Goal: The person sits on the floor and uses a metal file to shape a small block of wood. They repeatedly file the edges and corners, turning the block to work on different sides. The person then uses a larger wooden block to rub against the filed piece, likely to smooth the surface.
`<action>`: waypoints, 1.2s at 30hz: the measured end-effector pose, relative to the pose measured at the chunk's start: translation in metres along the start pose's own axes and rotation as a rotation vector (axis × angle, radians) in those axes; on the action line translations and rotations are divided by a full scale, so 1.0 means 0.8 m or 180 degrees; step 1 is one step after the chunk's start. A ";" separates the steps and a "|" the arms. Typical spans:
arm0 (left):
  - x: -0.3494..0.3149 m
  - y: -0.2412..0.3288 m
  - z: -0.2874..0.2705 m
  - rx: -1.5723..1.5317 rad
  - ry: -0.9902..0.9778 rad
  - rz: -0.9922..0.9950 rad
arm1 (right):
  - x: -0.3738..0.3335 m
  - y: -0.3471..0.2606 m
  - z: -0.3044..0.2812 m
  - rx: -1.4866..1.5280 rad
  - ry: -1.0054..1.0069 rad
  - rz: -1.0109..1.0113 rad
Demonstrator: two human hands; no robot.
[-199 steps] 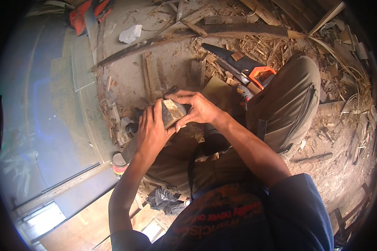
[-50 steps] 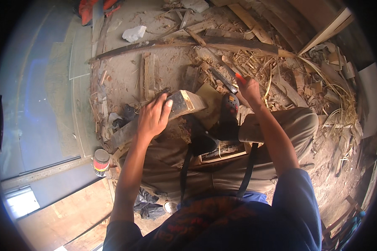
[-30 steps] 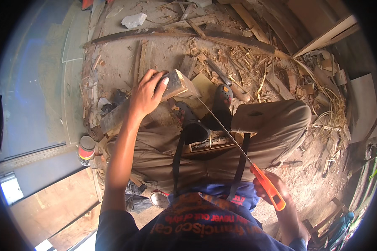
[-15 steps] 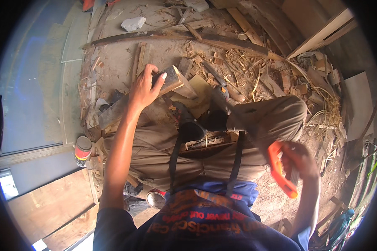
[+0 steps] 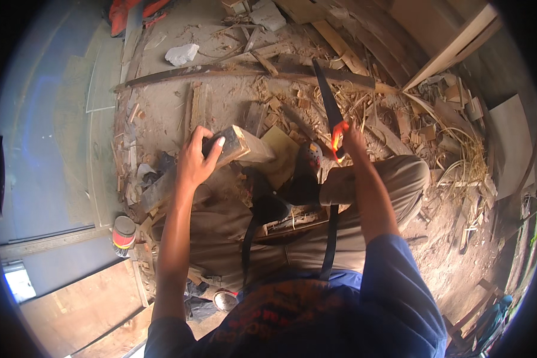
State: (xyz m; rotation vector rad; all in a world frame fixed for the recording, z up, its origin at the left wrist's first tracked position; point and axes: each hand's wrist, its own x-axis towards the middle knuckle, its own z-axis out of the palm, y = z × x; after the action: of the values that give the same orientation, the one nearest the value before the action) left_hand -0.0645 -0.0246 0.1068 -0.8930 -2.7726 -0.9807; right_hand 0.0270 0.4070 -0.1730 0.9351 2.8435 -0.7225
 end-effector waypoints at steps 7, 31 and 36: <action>0.009 0.017 0.006 0.0107 -0.0082 0.0241 | -0.032 -0.059 0.069 -0.0799 0.0085 -0.1818; 0.000 0.020 -0.008 -0.0025 -0.0685 -0.0017 | -0.144 -0.307 -0.078 0.2449 -0.1203 -0.3256; -0.002 0.025 -0.007 0.0030 -0.0712 -0.0015 | -0.145 -0.303 -0.078 0.2517 -0.1297 -0.3266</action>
State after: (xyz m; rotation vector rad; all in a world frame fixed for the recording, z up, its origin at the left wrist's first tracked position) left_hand -0.0531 -0.0163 0.1217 -1.0561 -2.9593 -0.9201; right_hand -0.0128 0.2009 0.0061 -0.7484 2.4589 -1.8889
